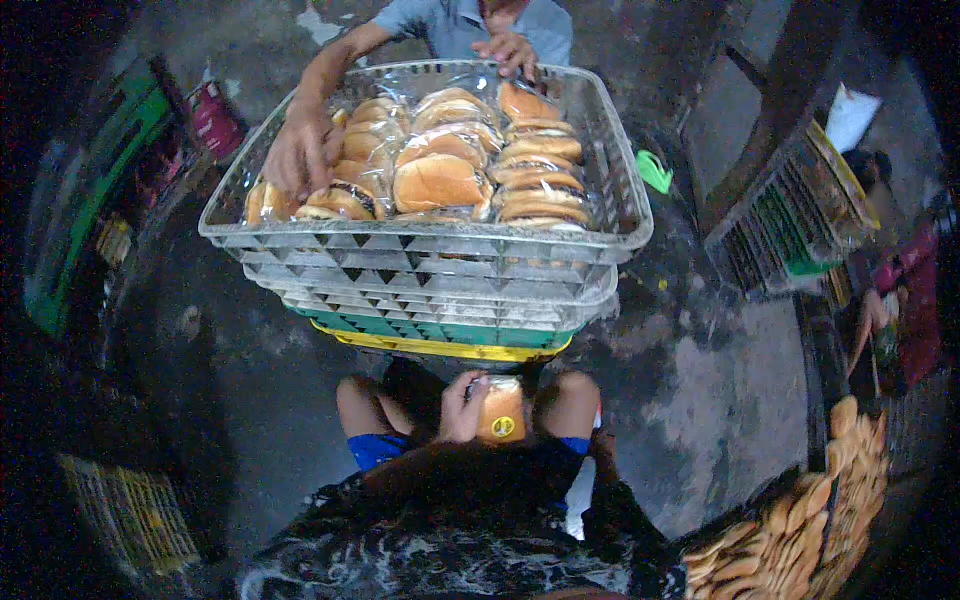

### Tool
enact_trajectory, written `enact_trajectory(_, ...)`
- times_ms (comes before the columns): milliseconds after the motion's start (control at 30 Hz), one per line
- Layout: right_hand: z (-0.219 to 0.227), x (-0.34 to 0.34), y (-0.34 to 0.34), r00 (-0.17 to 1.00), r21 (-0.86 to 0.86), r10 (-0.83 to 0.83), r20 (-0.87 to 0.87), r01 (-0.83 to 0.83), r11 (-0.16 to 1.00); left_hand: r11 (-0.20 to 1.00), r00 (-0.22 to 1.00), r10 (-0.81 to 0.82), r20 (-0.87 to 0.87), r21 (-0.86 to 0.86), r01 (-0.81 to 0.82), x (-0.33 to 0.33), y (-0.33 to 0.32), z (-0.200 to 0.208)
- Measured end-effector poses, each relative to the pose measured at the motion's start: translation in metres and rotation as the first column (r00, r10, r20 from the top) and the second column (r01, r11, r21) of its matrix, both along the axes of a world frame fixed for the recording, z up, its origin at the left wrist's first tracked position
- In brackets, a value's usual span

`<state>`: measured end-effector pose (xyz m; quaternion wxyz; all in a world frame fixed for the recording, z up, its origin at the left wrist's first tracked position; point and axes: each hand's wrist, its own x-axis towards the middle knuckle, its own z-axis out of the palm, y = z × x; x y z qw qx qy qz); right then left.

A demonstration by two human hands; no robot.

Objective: The person sits on the floor and repeatedly picks buns from a pile, places them into clear plastic bags, and arranges the packaged buns in a white plastic crate. The person works continuously, filling the crate with individually wrapped buns.

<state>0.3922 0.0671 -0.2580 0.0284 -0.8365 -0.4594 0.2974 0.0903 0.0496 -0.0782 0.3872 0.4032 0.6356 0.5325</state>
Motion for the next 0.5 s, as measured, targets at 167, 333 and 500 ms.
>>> enact_trajectory(167, -0.022, 0.018, -0.009, 0.997, -0.076, 0.069, -0.017, -0.07, 0.995, 0.991, 0.994, 0.11, -0.021, -0.076, -0.111, -0.002, 0.0, -0.007)
enact_trajectory(333, -0.012, 0.034, -0.021, 0.99, -0.056, 0.101, -0.098, -0.106, 0.993, 0.992, 0.96, 0.121, 0.253, 0.009, -0.127, -0.018, 0.0, -0.01)
enact_trajectory(500, 0.07, 0.019, 0.011, 0.792, 0.283, 0.218, -0.571, -0.059, 0.957, 0.929, 0.986, 0.134, 0.097, 0.334, -0.159, -0.026, 0.007, -0.008)
